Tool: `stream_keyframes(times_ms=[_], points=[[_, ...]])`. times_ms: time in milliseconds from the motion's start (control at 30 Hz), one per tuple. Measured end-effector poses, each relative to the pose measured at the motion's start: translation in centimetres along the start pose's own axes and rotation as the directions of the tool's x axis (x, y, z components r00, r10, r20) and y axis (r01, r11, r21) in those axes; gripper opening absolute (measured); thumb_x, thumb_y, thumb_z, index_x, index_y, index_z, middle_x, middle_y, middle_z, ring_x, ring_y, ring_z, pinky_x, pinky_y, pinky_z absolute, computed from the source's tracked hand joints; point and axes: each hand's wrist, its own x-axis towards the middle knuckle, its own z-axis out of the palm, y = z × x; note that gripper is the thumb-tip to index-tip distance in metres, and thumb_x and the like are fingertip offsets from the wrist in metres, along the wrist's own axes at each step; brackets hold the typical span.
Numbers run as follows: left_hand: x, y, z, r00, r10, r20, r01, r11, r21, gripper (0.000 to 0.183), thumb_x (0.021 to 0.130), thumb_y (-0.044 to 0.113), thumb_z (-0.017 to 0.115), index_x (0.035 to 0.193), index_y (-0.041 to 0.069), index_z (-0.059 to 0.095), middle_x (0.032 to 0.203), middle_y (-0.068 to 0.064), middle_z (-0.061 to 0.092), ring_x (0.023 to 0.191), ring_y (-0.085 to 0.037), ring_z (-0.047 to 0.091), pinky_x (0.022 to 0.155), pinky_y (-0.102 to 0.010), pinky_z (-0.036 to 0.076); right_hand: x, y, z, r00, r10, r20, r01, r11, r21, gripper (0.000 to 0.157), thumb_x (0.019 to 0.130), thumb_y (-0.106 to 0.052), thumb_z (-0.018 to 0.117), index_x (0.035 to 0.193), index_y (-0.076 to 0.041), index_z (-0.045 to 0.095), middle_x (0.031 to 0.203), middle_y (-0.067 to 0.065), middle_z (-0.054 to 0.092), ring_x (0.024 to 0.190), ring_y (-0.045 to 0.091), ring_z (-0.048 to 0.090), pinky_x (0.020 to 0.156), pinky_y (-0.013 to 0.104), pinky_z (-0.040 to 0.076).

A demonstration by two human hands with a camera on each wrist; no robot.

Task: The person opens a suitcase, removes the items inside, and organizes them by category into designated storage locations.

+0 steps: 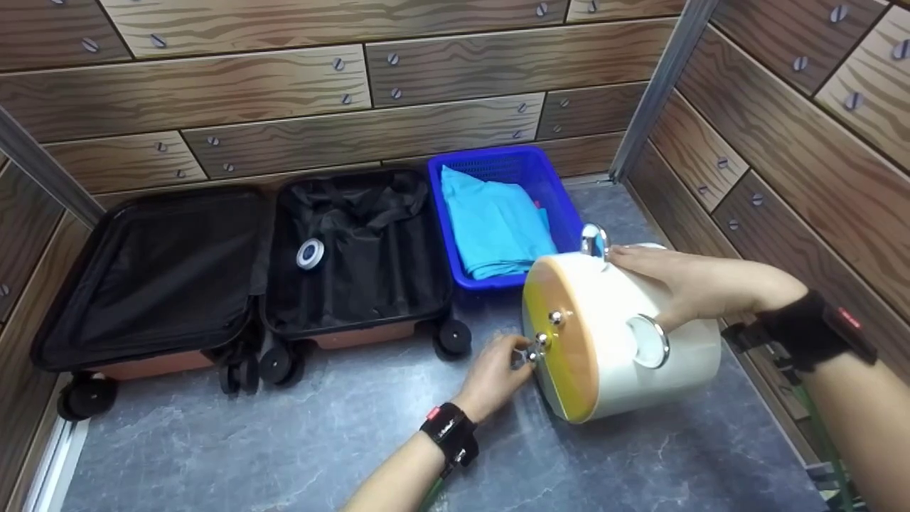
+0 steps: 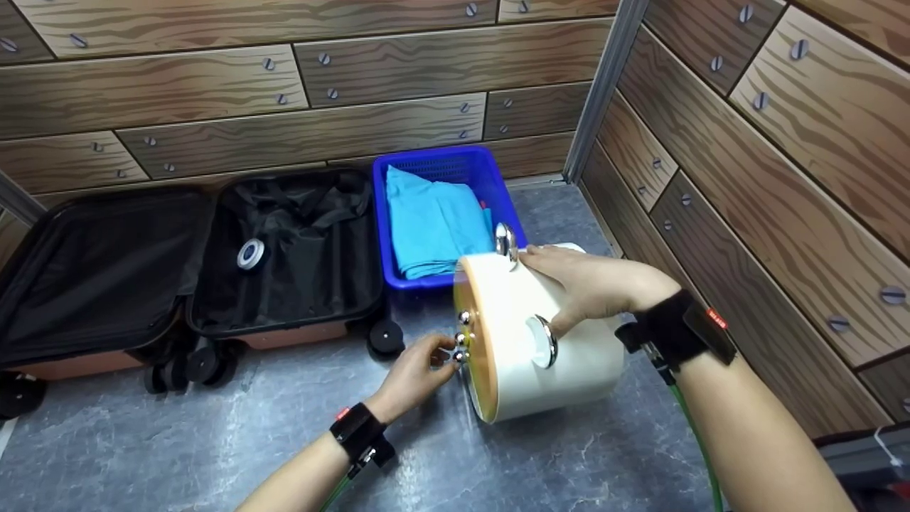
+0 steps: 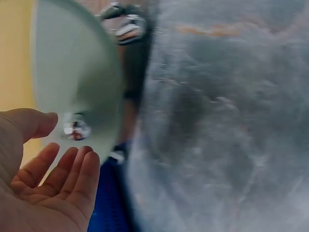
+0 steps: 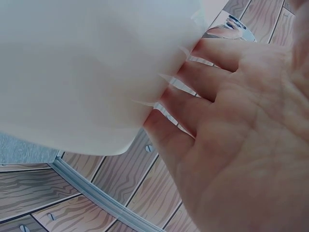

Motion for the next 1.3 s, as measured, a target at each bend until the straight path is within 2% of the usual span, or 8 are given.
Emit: stream_keyframes(times_ms=[100, 233, 467, 767, 1000, 1300], points=[[0.1, -0.7, 0.6, 0.999, -0.036, 0.019, 0.036, 0.999, 0.003, 0.027, 0.092, 0.015, 0.076, 0.118, 0.01, 0.068, 0.11, -0.002, 0.068, 0.1, -0.019, 0.065, 0.087, -0.027, 0.053, 0.1, 0.0, 0.1, 1.0, -0.002, 0.001, 0.002, 1.0, 0.006, 0.121, 0.069, -0.051, 0.09, 0.162, -0.006, 0.027, 0.165, 0.021, 0.026, 0.151, 0.043, 0.021, 0.117, 0.063, 0.022], [0.2, -1.2, 1.0, 0.999, -0.046, 0.018, 0.046, 0.999, -0.013, 0.02, 0.093, 0.016, 0.075, 0.112, 0.013, 0.068, 0.107, 0.002, 0.068, 0.099, -0.018, 0.066, 0.087, -0.027, 0.053, 0.1, 0.0, 0.1, 1.0, -0.011, 0.0, 0.011, 1.0, -0.003, 0.121, 0.069, -0.051, 0.09, 0.161, -0.005, 0.028, 0.164, 0.021, 0.027, 0.15, 0.043, 0.023, 0.118, 0.063, 0.022], [0.4, -1.4, 1.1, 1.0, -0.022, 0.0, 0.022, 1.0, -0.018, 0.018, 0.092, 0.018, 0.077, 0.109, 0.013, 0.069, 0.1, 0.006, 0.067, 0.091, -0.008, 0.063, 0.083, -0.023, 0.054, 0.0, -0.1, -0.1, 1.0, -0.017, 0.0, 0.017, 1.0, -0.007, 0.12, 0.07, -0.05, 0.09, 0.161, -0.004, 0.027, 0.164, 0.023, 0.026, 0.15, 0.044, 0.023, 0.117, 0.063, 0.024], [0.4, -1.5, 1.1, 1.0, -0.015, 0.001, 0.015, 0.999, -0.029, 0.017, 0.093, 0.02, 0.076, 0.107, 0.013, 0.069, 0.099, 0.005, 0.068, 0.09, -0.008, 0.064, 0.082, -0.022, 0.054, 0.1, 0.0, -0.1, 1.0, -0.026, -0.003, 0.026, 1.0, -0.012, 0.12, 0.07, -0.054, 0.089, 0.161, -0.005, 0.027, 0.164, 0.021, 0.027, 0.15, 0.044, 0.023, 0.117, 0.064, 0.022], [-0.2, -1.7, 0.5, 1.0, 0.015, -0.018, -0.015, 1.0, -0.006, 0.016, 0.095, 0.019, 0.074, 0.108, 0.01, 0.07, 0.097, 0.003, 0.068, 0.088, -0.008, 0.063, 0.081, -0.024, 0.054, 0.2, 0.0, 0.0, 0.999, -0.047, -0.011, 0.046, 0.998, -0.03, 0.117, 0.073, -0.055, 0.087, 0.16, -0.003, 0.028, 0.164, 0.021, 0.029, 0.15, 0.043, 0.023, 0.118, 0.064, 0.021], [-1.6, -3.0, -1.5, 0.996, 0.059, -0.07, -0.058, 0.998, 0.016, 0.015, 0.094, 0.016, 0.075, 0.106, 0.008, 0.07, 0.096, 0.0, 0.07, 0.087, -0.012, 0.066, 0.08, -0.026, 0.055, 0.1, 0.2, -0.1, 0.999, -0.045, -0.008, 0.044, 0.999, -0.031, 0.116, 0.071, -0.052, 0.088, 0.16, -0.004, 0.03, 0.163, 0.021, 0.031, 0.15, 0.043, 0.025, 0.117, 0.064, 0.023]])
